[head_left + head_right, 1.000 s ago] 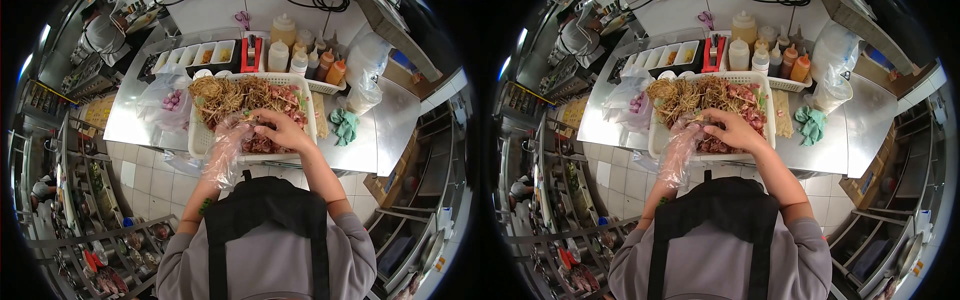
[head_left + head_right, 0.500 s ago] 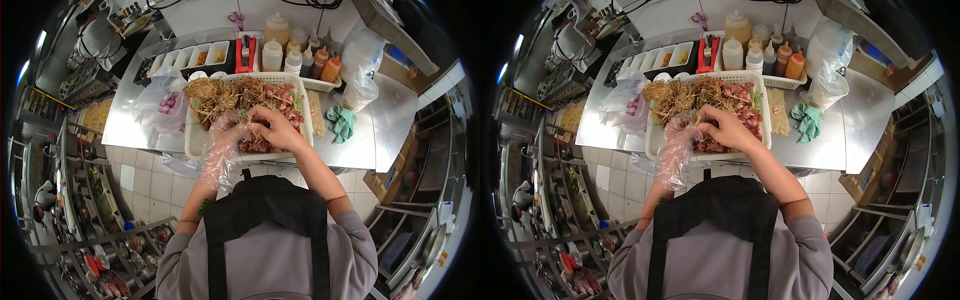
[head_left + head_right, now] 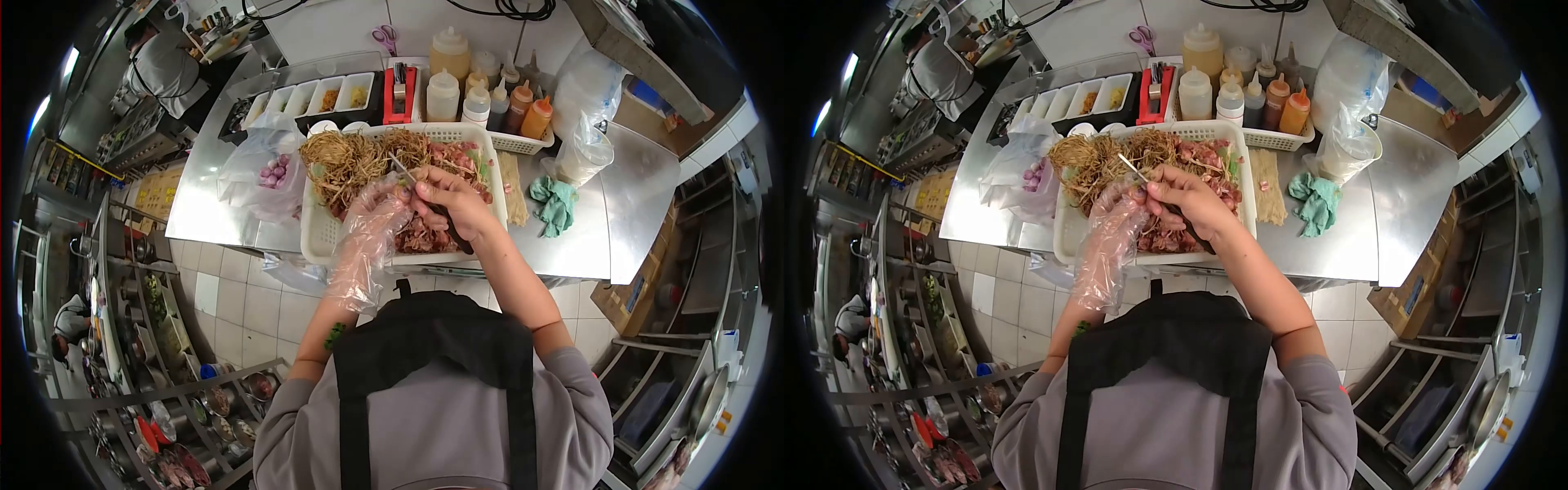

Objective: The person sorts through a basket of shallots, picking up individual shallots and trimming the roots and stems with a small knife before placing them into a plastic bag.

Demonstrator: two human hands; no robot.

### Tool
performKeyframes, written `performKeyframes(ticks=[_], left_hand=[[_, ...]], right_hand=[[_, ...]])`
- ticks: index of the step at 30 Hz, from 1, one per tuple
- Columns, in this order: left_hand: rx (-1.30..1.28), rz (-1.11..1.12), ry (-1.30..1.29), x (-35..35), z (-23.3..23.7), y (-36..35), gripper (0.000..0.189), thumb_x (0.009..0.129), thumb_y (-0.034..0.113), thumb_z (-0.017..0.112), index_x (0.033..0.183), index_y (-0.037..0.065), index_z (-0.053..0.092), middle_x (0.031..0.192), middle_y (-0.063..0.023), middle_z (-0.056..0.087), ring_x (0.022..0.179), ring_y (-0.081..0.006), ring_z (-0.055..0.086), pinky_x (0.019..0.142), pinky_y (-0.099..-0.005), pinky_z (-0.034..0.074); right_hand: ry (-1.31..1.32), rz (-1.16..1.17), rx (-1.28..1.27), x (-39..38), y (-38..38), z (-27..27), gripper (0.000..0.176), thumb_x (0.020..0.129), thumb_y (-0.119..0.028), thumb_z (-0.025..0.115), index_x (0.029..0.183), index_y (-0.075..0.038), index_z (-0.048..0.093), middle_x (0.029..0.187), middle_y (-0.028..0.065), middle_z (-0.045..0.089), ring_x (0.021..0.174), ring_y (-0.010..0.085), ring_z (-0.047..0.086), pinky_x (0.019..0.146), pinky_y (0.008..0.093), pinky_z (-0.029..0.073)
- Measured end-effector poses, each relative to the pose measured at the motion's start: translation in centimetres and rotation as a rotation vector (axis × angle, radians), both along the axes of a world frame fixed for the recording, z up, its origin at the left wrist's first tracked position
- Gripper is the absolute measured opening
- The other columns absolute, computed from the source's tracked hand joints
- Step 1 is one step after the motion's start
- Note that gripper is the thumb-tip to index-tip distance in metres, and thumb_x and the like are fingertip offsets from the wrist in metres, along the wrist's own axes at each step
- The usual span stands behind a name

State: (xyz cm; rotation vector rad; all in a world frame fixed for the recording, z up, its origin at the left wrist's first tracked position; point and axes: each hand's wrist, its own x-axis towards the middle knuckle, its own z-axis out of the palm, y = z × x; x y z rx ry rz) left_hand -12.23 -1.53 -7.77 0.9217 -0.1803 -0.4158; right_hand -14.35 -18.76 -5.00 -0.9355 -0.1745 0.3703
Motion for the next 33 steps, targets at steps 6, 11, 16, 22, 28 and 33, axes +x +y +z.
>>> performKeyframes(ticks=[6,11,16,22,28,33], left_hand=[[0.057,0.235,0.213,-0.4,1.8,-1.8,0.026,0.086,0.005,0.059,0.111,0.001,0.054,0.088,-0.0067,0.061,0.071,-0.0115,0.058,0.065,-0.022,0.05],[0.107,0.197,0.14,-0.6,0.1,-0.6,0.031,0.084,0.006,0.063,0.113,-0.002,0.053,0.094,-0.0077,0.062,0.077,-0.0129,0.061,0.068,-0.0236,0.053],[0.125,0.194,0.103,-0.9,1.0,-0.8,0.034,0.085,0.008,0.061,0.116,0.0,0.052,0.091,-0.0084,0.062,0.071,-0.0139,0.061,0.06,-0.0235,0.051],[0.119,0.168,0.148,-0.6,0.2,0.2,0.03,0.087,0.005,0.059,0.116,0.001,0.054,0.098,-0.0078,0.063,0.081,-0.0146,0.062,0.066,-0.0249,0.052],[-0.031,0.12,0.092,-0.3,-0.3,0.3,0.03,0.088,0.004,0.057,0.118,0.004,0.055,0.104,-0.0065,0.06,0.087,-0.0133,0.06,0.069,-0.0235,0.051],[-0.014,0.166,-0.018,-0.3,-1.1,-0.2,0.031,0.087,0.002,0.058,0.118,0.002,0.054,0.105,-0.0056,0.059,0.092,-0.0126,0.058,0.071,-0.0247,0.051]], right_hand=[[0.0,-0.196,-0.074,0.3,1.5,-1.2,0.01,0.09,-0.013,0.057,0.091,-0.007,0.05,0.072,0.0036,0.054,0.045,0.0065,0.039,0.04,0.0211,0.03],[-0.228,-0.207,-0.452,-0.5,2.0,-0.1,0.011,0.088,-0.011,0.06,0.091,-0.004,0.053,0.069,0.002,0.055,0.05,0.0034,0.04,0.045,0.0183,0.032],[-0.006,0.044,-0.021,-0.3,0.4,0.3,0.012,0.092,-0.017,0.055,0.096,-0.007,0.05,0.069,0.004,0.055,0.043,0.0074,0.041,0.038,0.0209,0.029],[-0.058,-0.171,-0.274,0.2,-1.2,0.2,0.015,0.091,-0.016,0.056,0.102,-0.007,0.051,0.07,0.0025,0.054,0.047,0.0057,0.04,0.041,0.02,0.029],[-0.37,-0.111,-0.675,-1.4,-0.3,0.6,0.045,0.089,-0.016,0.06,0.129,-0.005,0.044,0.085,0.0015,0.054,0.083,0.0092,0.05,0.075,0.0241,0.04],[-0.461,-0.261,-0.673,-1.5,0.6,-0.6,0.042,0.086,-0.015,0.062,0.125,-0.004,0.049,0.099,0.0097,0.061,0.091,0.0156,0.057,0.084,0.0286,0.044]])
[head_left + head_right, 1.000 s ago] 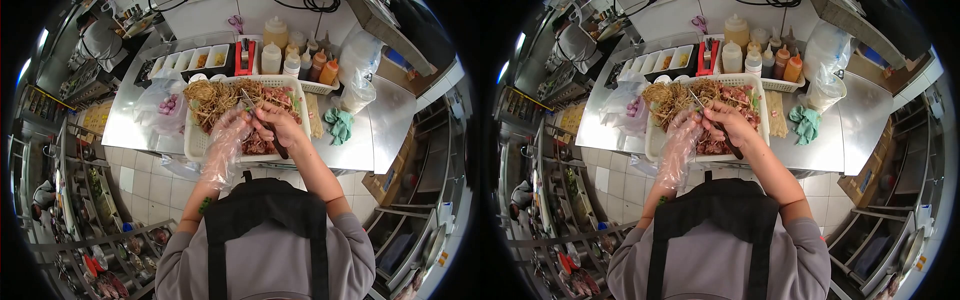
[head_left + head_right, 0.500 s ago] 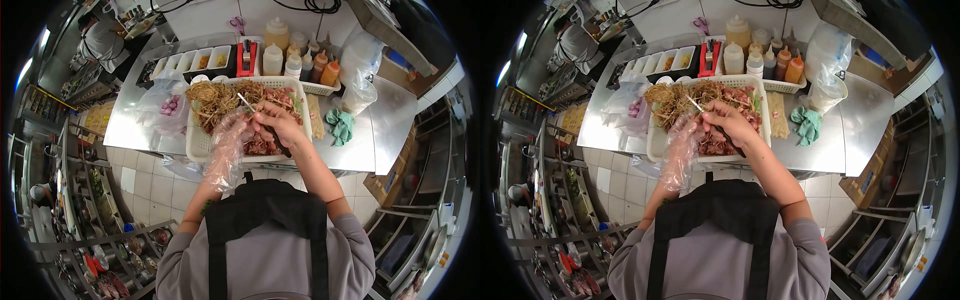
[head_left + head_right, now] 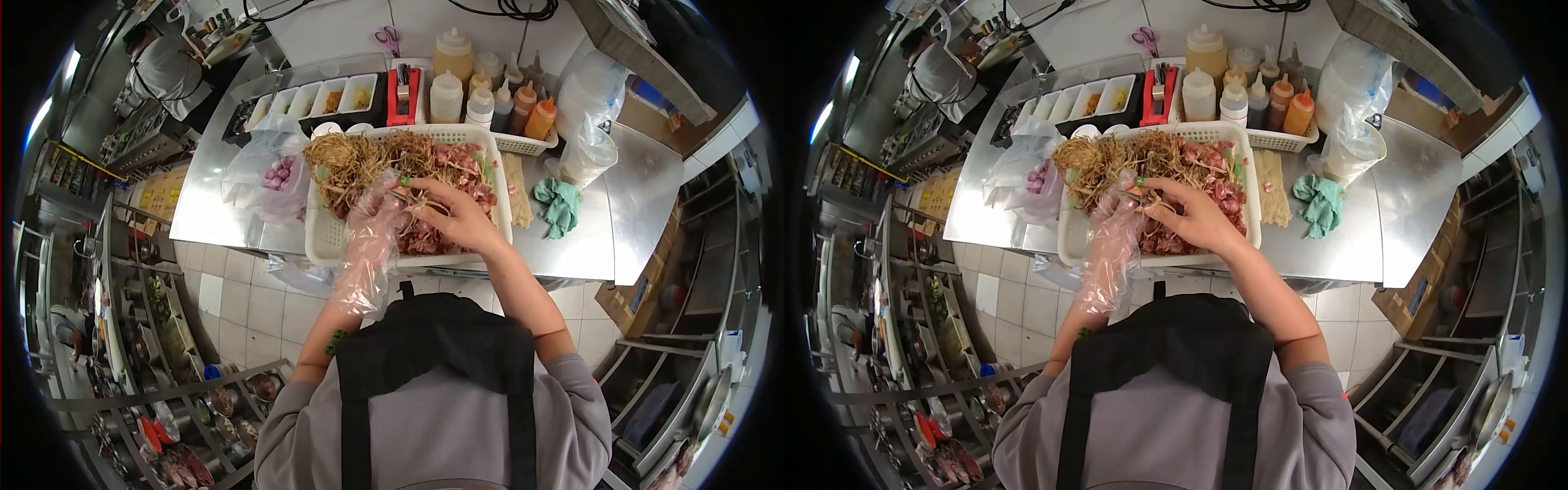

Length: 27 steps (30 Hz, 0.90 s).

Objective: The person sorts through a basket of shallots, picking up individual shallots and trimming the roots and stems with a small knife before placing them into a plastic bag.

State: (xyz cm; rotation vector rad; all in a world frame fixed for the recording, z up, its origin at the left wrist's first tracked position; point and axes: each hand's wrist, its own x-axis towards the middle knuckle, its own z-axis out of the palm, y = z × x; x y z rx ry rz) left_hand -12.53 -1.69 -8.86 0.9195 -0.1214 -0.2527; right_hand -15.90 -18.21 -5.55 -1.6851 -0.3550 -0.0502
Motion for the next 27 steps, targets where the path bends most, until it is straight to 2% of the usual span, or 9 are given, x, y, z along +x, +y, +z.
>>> performKeyframes(ticks=[2,5,11,15,18,20,22,25,27], left_hand=[[0.05,-0.027,-0.034,0.0,0.0,0.6,0.031,0.086,0.003,0.059,0.116,0.002,0.054,0.104,-0.0059,0.06,0.091,-0.0131,0.059,0.072,-0.026,0.051],[0.163,-0.029,-0.045,-0.4,0.9,0.9,0.03,0.086,0.006,0.062,0.114,0.001,0.054,0.1,-0.0064,0.06,0.088,-0.0136,0.059,0.073,-0.0277,0.052],[0.223,-0.059,-0.126,-0.1,1.2,1.7,0.023,0.086,0.012,0.063,0.105,0.0,0.057,0.094,-0.0058,0.061,0.08,-0.0121,0.058,0.071,-0.0265,0.05],[0.252,-0.101,-0.151,-0.1,1.6,2.2,0.019,0.084,0.014,0.065,0.096,0.0,0.059,0.089,-0.0034,0.061,0.078,-0.0105,0.056,0.068,-0.0251,0.048],[0.35,-0.088,-0.336,0.6,1.3,2.1,0.021,0.084,0.016,0.065,0.097,0.0,0.059,0.084,-0.002,0.06,0.074,-0.009,0.054,0.064,-0.0238,0.046],[0.383,-0.087,-0.279,0.4,1.5,1.9,0.022,0.084,0.016,0.065,0.098,0.0,0.059,0.084,-0.0016,0.06,0.072,-0.0085,0.054,0.062,-0.0234,0.045],[0.415,-0.085,-0.223,0.2,1.4,1.4,0.022,0.084,0.016,0.065,0.099,0.0,0.059,0.083,-0.0013,0.059,0.07,-0.0079,0.053,0.061,-0.0229,0.044],[0.321,-0.062,-0.244,0.4,1.1,1.1,0.023,0.084,0.013,0.064,0.101,-0.001,0.058,0.081,-0.001,0.059,0.069,-0.0082,0.052,0.06,-0.0228,0.043],[0.326,-0.149,-0.175,0.5,1.3,1.1,0.023,0.083,0.01,0.064,0.102,-0.001,0.058,0.082,-0.0012,0.059,0.069,-0.0084,0.053,0.061,-0.0214,0.044]], right_hand=[[-0.06,-0.035,-0.001,-0.2,-0.1,0.4,0.042,0.086,-0.016,0.063,0.124,-0.004,0.051,0.106,0.0115,0.062,0.097,0.0172,0.058,0.088,0.0296,0.044],[0.04,0.018,-0.032,-0.3,-0.4,0.7,0.043,0.086,-0.019,0.063,0.124,-0.004,0.051,0.117,0.0118,0.059,0.107,0.0199,0.056,0.093,0.0315,0.043],[0.023,0.068,-0.005,-0.1,0.1,0.4,0.036,0.085,-0.015,0.064,0.118,-0.004,0.054,0.109,0.0091,0.061,0.098,0.0168,0.058,0.09,0.0309,0.045],[-0.028,0.039,0.038,0.2,0.9,0.2,0.026,0.085,-0.012,0.063,0.108,-0.005,0.054,0.094,0.0076,0.061,0.085,0.0142,0.057,0.082,0.0297,0.045],[0.027,0.001,-0.011,0.1,1.0,0.6,0.021,0.085,-0.012,0.063,0.103,-0.004,0.053,0.084,0.0057,0.059,0.077,0.0128,0.055,0.074,0.0288,0.044],[0.088,-0.026,-0.073,0.0,1.1,0.9,0.02,0.086,-0.012,0.063,0.1,-0.004,0.053,0.08,0.0047,0.056,0.074,0.012,0.053,0.071,0.0283,0.044],[0.103,-0.041,-0.055,0.1,1.1,1.1,0.02,0.087,-0.014,0.063,0.097,-0.002,0.051,0.082,0.0001,0.052,0.072,0.006,0.048,0.066,0.0217,0.04],[0.01,-0.032,0.095,1.0,1.0,0.1,0.021,0.084,-0.014,0.065,0.097,-0.004,0.052,0.074,0.0043,0.053,0.074,0.0105,0.053,0.068,0.0284,0.043],[0.02,-0.065,0.129,1.0,1.1,-0.2,0.022,0.084,-0.015,0.066,0.096,-0.004,0.052,0.074,0.0057,0.054,0.073,0.012,0.053,0.068,0.0286,0.043]])
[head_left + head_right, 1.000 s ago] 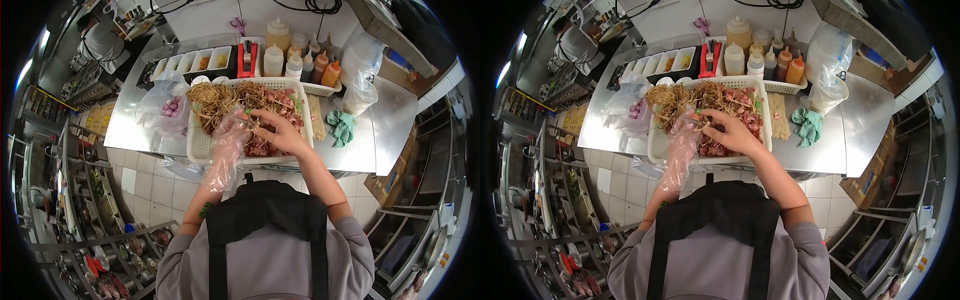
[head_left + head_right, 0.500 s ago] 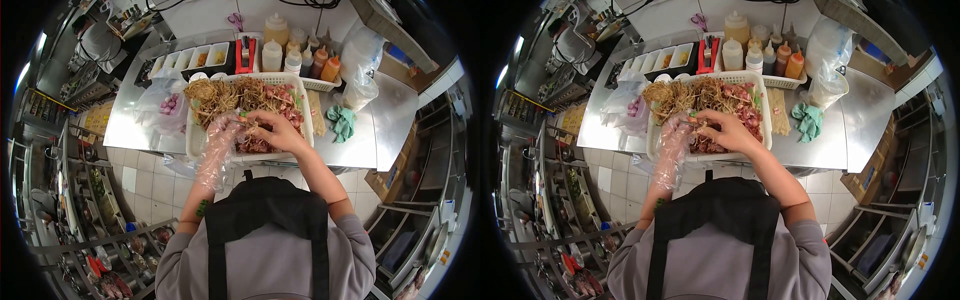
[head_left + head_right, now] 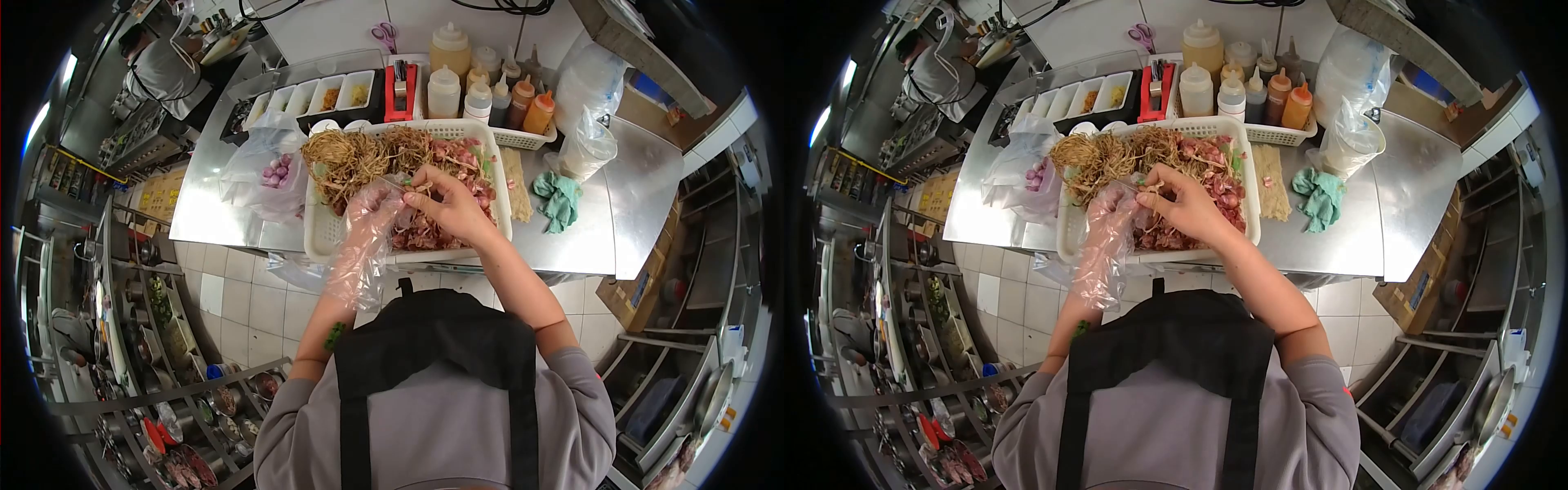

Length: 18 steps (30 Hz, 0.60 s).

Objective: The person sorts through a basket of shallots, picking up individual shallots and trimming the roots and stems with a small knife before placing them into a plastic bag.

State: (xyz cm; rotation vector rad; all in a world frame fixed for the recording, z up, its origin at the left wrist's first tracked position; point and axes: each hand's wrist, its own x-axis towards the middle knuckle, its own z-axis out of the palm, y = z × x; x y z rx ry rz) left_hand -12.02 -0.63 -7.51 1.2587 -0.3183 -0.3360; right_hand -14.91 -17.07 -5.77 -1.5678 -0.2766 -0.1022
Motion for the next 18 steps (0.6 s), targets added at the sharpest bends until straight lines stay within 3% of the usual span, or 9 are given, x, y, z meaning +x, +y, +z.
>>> performKeyframes(ticks=[2,4,5,7,8,10,18], left_hand=[[-0.075,0.034,0.04,-0.2,0.6,-0.6,0.022,0.084,0.008,0.062,0.104,-0.001,0.058,0.086,-0.0039,0.06,0.072,-0.0102,0.055,0.065,-0.0225,0.046],[-0.151,0.068,0.084,-0.4,0.5,-0.9,0.021,0.085,0.007,0.061,0.105,-0.001,0.058,0.091,-0.0066,0.062,0.075,-0.012,0.058,0.068,-0.0235,0.048],[-0.103,0.129,0.129,-0.4,0.2,-1.0,0.021,0.085,0.006,0.061,0.105,-0.001,0.058,0.093,-0.0076,0.062,0.078,-0.0131,0.059,0.07,-0.0239,0.049],[-0.055,0.189,0.174,-0.6,0.5,-1.2,0.022,0.084,0.005,0.061,0.105,-0.001,0.058,0.095,-0.0087,0.062,0.08,-0.0142,0.06,0.072,-0.0243,0.05],[-0.071,0.24,0.176,-0.7,0.8,-1.3,0.02,0.083,0.005,0.063,0.102,-0.001,0.061,0.09,-0.0066,0.063,0.076,-0.0118,0.059,0.065,-0.0228,0.048],[-0.086,0.287,0.179,-1.1,1.6,-1.6,0.018,0.082,0.006,0.066,0.098,-0.001,0.063,0.086,-0.0046,0.063,0.071,-0.0093,0.059,0.058,-0.0212,0.046],[-0.118,0.339,0.098,-1.6,0.6,-2.0,0.019,0.084,0.004,0.063,0.103,0.001,0.064,0.087,-0.0026,0.064,0.072,-0.0069,0.057,0.061,-0.0198,0.046]], right_hand=[[0.005,-0.033,0.035,0.1,0.2,0.3,0.023,0.083,-0.015,0.067,0.096,-0.003,0.052,0.075,0.0072,0.056,0.071,0.0134,0.054,0.067,0.0287,0.043],[-0.16,-0.257,-0.223,-0.1,0.4,0.6,0.025,0.081,-0.015,0.068,0.096,-0.003,0.052,0.08,0.0116,0.059,0.07,0.0196,0.055,0.067,0.0302,0.044],[-0.161,-0.259,-0.224,-0.2,0.4,0.7,0.025,0.081,-0.015,0.068,0.096,-0.003,0.052,0.08,0.0116,0.059,0.07,0.0196,0.055,0.067,0.0302,0.044],[-0.198,-0.288,-0.322,-0.5,0.6,0.8,0.027,0.079,-0.015,0.069,0.096,-0.002,0.052,0.083,0.0149,0.061,0.071,0.0287,0.057,0.066,0.0335,0.045],[-0.198,-0.288,-0.322,-0.7,0.7,1.0,0.027,0.079,-0.015,0.069,0.096,-0.002,0.052,0.083,0.0149,0.061,0.071,0.0287,0.057,0.066,0.0335,0.045],[-0.035,-0.235,-0.3,-1.2,1.0,1.6,0.027,0.079,-0.011,0.07,0.096,0.0,0.052,0.079,0.0101,0.058,0.072,0.015,0.052,0.068,0.0282,0.043],[-0.163,-0.273,-0.258,-1.6,1.9,0.8,0.023,0.08,-0.007,0.069,0.092,0.0,0.051,0.072,0.0083,0.054,0.066,0.0142,0.047,0.065,0.027,0.042]])
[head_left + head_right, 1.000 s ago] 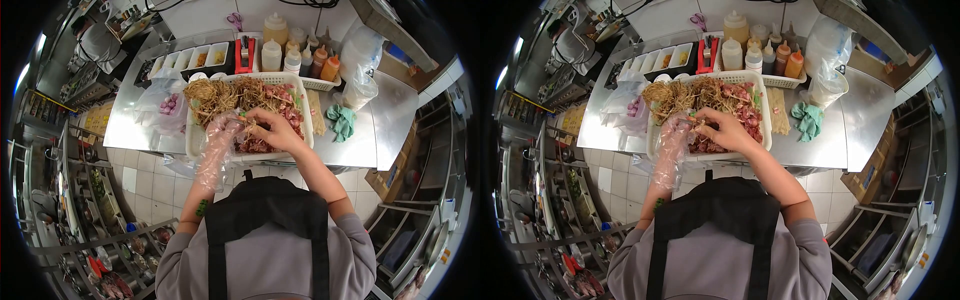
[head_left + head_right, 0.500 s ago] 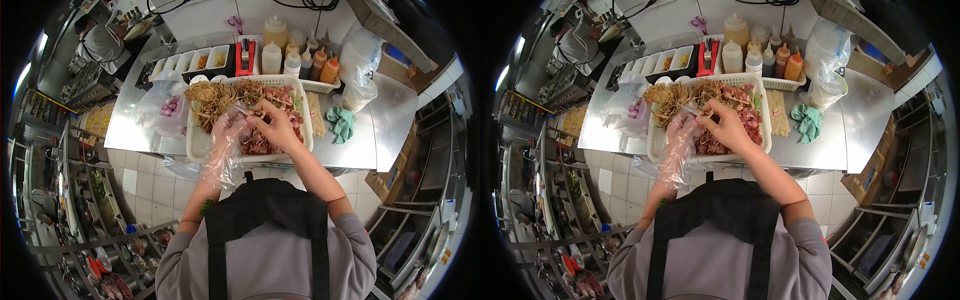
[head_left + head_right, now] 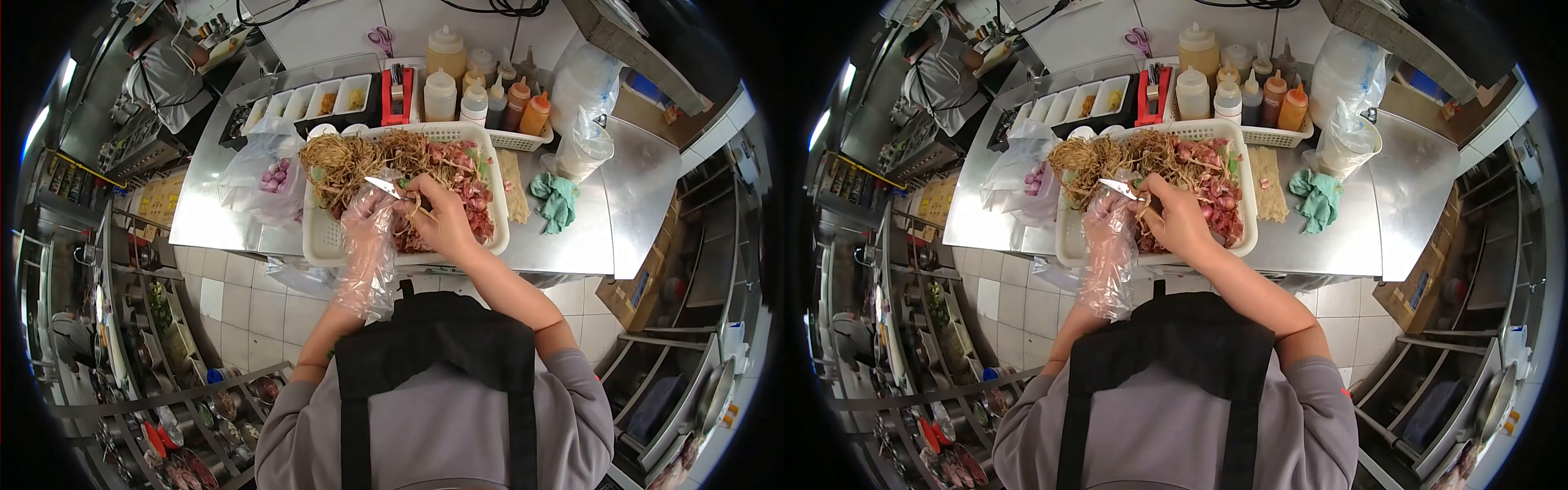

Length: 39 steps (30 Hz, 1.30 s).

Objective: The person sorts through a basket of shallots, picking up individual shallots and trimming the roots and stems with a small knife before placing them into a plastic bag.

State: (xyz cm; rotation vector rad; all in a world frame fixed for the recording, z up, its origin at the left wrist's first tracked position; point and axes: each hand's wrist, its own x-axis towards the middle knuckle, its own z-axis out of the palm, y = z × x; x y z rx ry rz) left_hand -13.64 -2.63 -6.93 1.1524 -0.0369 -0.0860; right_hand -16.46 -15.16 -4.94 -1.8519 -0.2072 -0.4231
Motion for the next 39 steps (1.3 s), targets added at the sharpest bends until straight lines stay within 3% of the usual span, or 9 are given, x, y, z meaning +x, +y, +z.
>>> performKeyframes(ticks=[7,11,13,17,29,33,34,36,39], left_hand=[[0.012,0.028,-0.166,-0.5,0.3,-0.2,0.026,0.083,-0.001,0.061,0.11,0.0,0.061,0.101,-0.0051,0.062,0.087,-0.0092,0.058,0.072,-0.021,0.048],[0.215,-0.003,-0.286,-0.3,1.0,-0.1,0.031,0.082,-0.004,0.06,0.113,0.001,0.06,0.104,-0.0059,0.061,0.092,-0.0104,0.057,0.076,-0.0211,0.047],[0.252,-0.008,-0.278,-0.2,1.0,0.0,0.032,0.081,-0.005,0.06,0.113,0.002,0.06,0.105,-0.0058,0.061,0.092,-0.0103,0.057,0.077,-0.0211,0.046],[0.206,-0.062,-0.241,0.5,0.1,0.2,0.032,0.08,-0.007,0.059,0.111,0.003,0.061,0.101,-0.0038,0.059,0.089,-0.0091,0.056,0.077,-0.0207,0.046],[-0.18,-0.117,-0.018,-0.2,0.6,0.4,0.024,0.084,-0.003,0.06,0.108,0.002,0.059,0.108,-0.0093,0.06,0.089,-0.0151,0.06,0.073,-0.0237,0.05],[-0.327,-0.19,0.058,0.7,-0.2,1.6,0.027,0.085,0.001,0.061,0.111,0.002,0.058,0.113,-0.0122,0.06,0.094,-0.0193,0.062,0.075,-0.024,0.052],[-0.331,-0.188,0.055,1.1,-0.6,1.6,0.027,0.085,0.001,0.061,0.111,0.002,0.058,0.113,-0.0122,0.06,0.094,-0.0193,0.062,0.075,-0.024,0.052],[-0.339,-0.191,0.097,1.6,-1.0,1.6,0.03,0.085,0.004,0.062,0.115,0.002,0.056,0.115,-0.0122,0.058,0.095,-0.0183,0.061,0.079,-0.0236,0.05],[-0.2,-0.119,0.147,1.6,-1.3,1.4,0.032,0.085,0.004,0.062,0.116,0.003,0.056,0.117,-0.0115,0.057,0.096,-0.017,0.06,0.08,-0.0238,0.05]], right_hand=[[0.019,0.072,0.232,0.5,0.1,0.0,0.023,0.081,-0.009,0.068,0.092,0.0,0.05,0.072,0.0012,0.052,0.068,0.0118,0.046,0.066,0.0241,0.041],[-0.189,0.056,0.058,0.9,-0.5,-0.1,0.021,0.083,-0.011,0.067,0.09,-0.002,0.05,0.07,-0.0002,0.053,0.063,0.0099,0.047,0.058,0.0229,0.04],[0.36,0.308,0.608,0.7,-1.0,0.8,0.018,0.085,-0.012,0.065,0.088,-0.006,0.049,0.067,0.0018,0.054,0.053,0.0082,0.046,0.046,0.0218,0.034],[0.452,0.496,0.798,1.5,-2.3,0.3,0.017,0.088,-0.016,0.063,0.087,-0.009,0.047,0.064,0.0047,0.053,0.044,0.0089,0.041,0.039,0.0214,0.028],[0.464,0.247,0.668,2.7,-3.8,-0.1,0.021,0.085,-0.019,0.067,0.087,-0.011,0.048,0.062,0.001,0.054,0.043,0.0053,0.043,0.035,0.0191,0.026],[0.248,0.045,0.117,3.1,-4.6,-1.0,0.029,0.087,-0.022,0.063,0.109,-0.007,0.052,0.08,0.0075,0.059,0.066,0.0143,0.057,0.059,0.0286,0.047],[0.247,0.048,0.113,2.9,-4.7,-0.8,0.029,0.087,-0.022,0.063,0.109,-0.007,0.052,0.08,0.0075,0.059,0.066,0.0143,0.057,0.059,0.0286,0.047],[0.151,0.186,-0.136,1.9,-4.9,-0.1,0.04,0.089,-0.022,0.059,0.123,-0.006,0.048,0.1,0.0133,0.061,0.092,0.0229,0.06,0.086,0.0348,0.044],[0.148,0.281,-0.143,1.5,-4.3,0.1,0.042,0.089,-0.022,0.059,0.127,-0.007,0.047,0.123,0.011,0.054,0.105,0.0232,0.056,0.093,0.0346,0.041]])
